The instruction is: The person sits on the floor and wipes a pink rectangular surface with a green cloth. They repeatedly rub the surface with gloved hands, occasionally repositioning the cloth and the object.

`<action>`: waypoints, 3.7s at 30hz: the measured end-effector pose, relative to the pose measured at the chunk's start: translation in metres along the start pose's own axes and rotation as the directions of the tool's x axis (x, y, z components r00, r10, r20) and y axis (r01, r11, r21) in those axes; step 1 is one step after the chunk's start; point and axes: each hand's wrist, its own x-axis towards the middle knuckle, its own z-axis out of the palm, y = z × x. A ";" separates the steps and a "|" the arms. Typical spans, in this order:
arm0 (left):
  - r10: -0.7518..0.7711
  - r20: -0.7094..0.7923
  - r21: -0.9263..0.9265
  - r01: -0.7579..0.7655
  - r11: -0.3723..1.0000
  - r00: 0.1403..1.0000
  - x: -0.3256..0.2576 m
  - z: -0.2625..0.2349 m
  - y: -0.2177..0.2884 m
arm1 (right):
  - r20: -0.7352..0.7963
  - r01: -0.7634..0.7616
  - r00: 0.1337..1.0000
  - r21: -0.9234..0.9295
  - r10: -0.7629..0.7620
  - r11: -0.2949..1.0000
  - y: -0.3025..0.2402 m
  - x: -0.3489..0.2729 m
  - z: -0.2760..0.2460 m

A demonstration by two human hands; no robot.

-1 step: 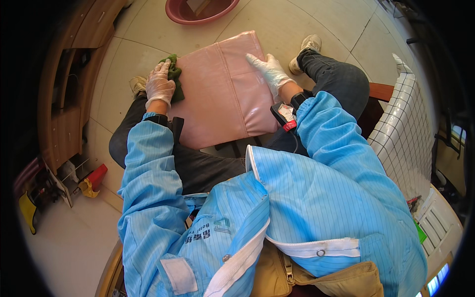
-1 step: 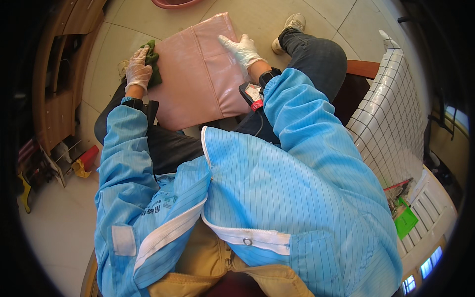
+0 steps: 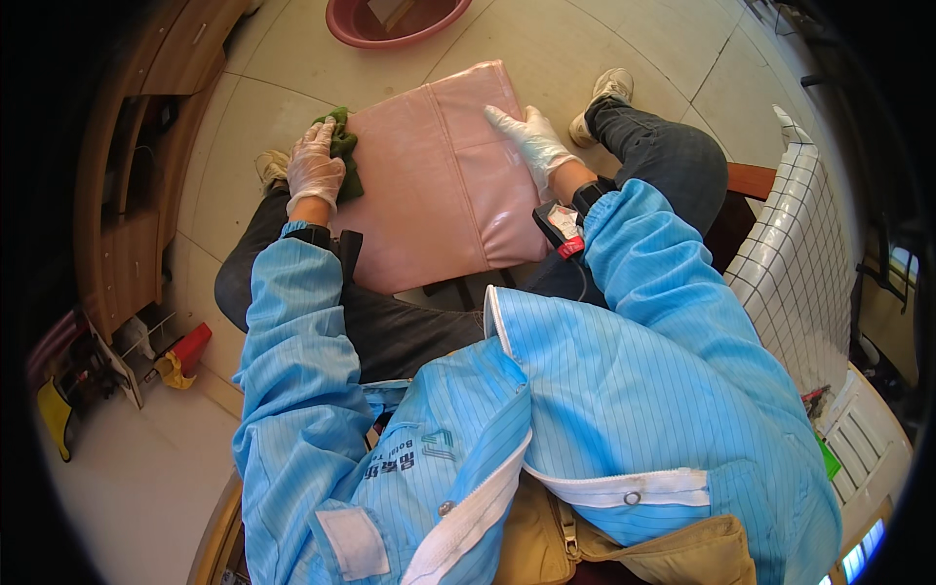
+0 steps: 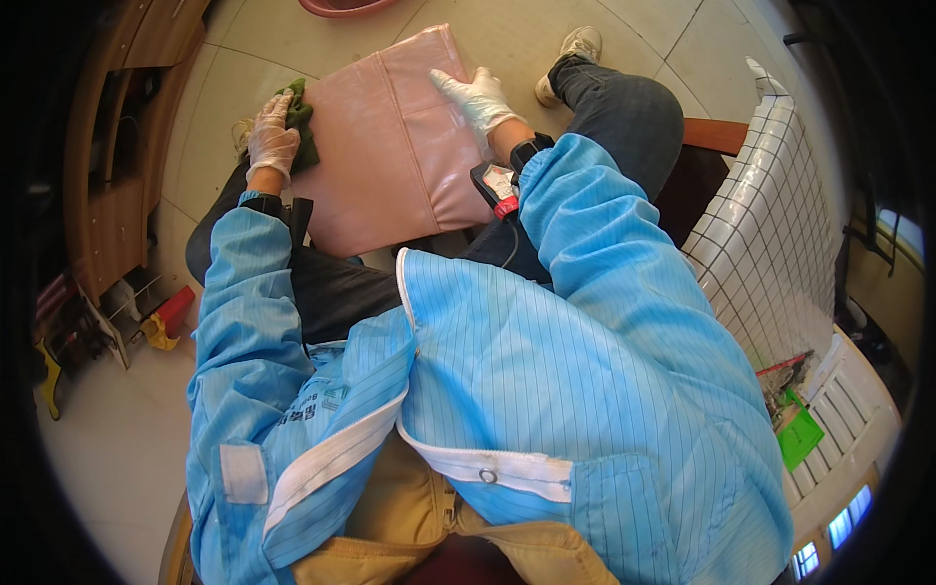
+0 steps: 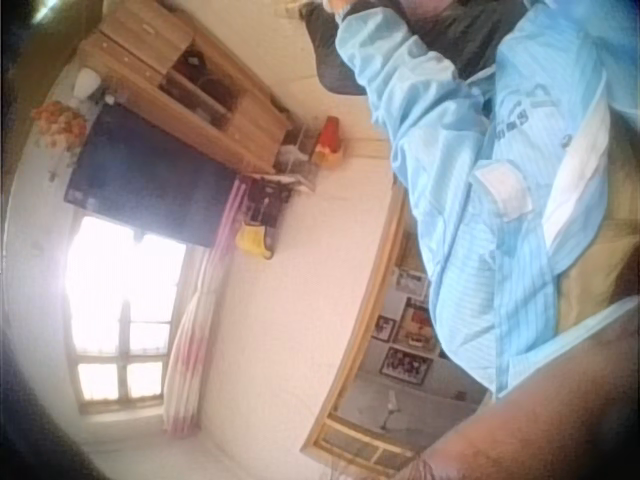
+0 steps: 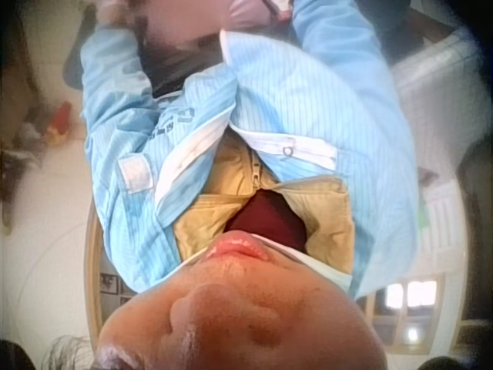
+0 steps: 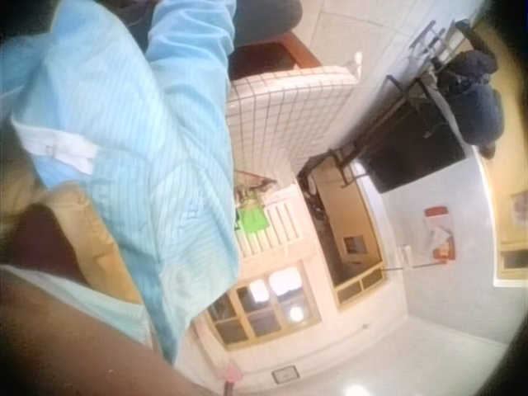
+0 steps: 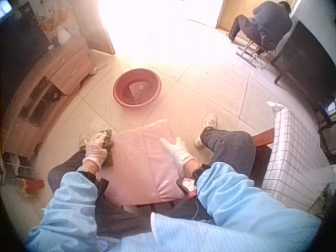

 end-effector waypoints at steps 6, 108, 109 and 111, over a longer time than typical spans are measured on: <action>-0.020 -0.043 -0.044 0.019 0.999 0.999 -0.010 0.012 -0.007 | 0.006 0.024 1.000 0.006 -0.024 1.000 0.000 0.000 -0.001; -0.110 0.208 0.159 0.078 0.984 0.972 -0.010 -0.026 0.113 | -0.018 0.069 0.997 -0.154 -0.072 0.986 0.037 0.042 0.002; -0.136 0.219 0.191 0.094 0.977 0.966 -0.009 -0.028 0.105 | -0.006 0.056 0.998 -0.149 -0.058 0.987 0.037 0.042 0.002; -0.183 0.224 0.265 0.121 0.957 0.957 -0.005 -0.033 0.090 | -0.048 0.079 0.995 -0.137 -0.086 0.987 0.039 0.043 0.004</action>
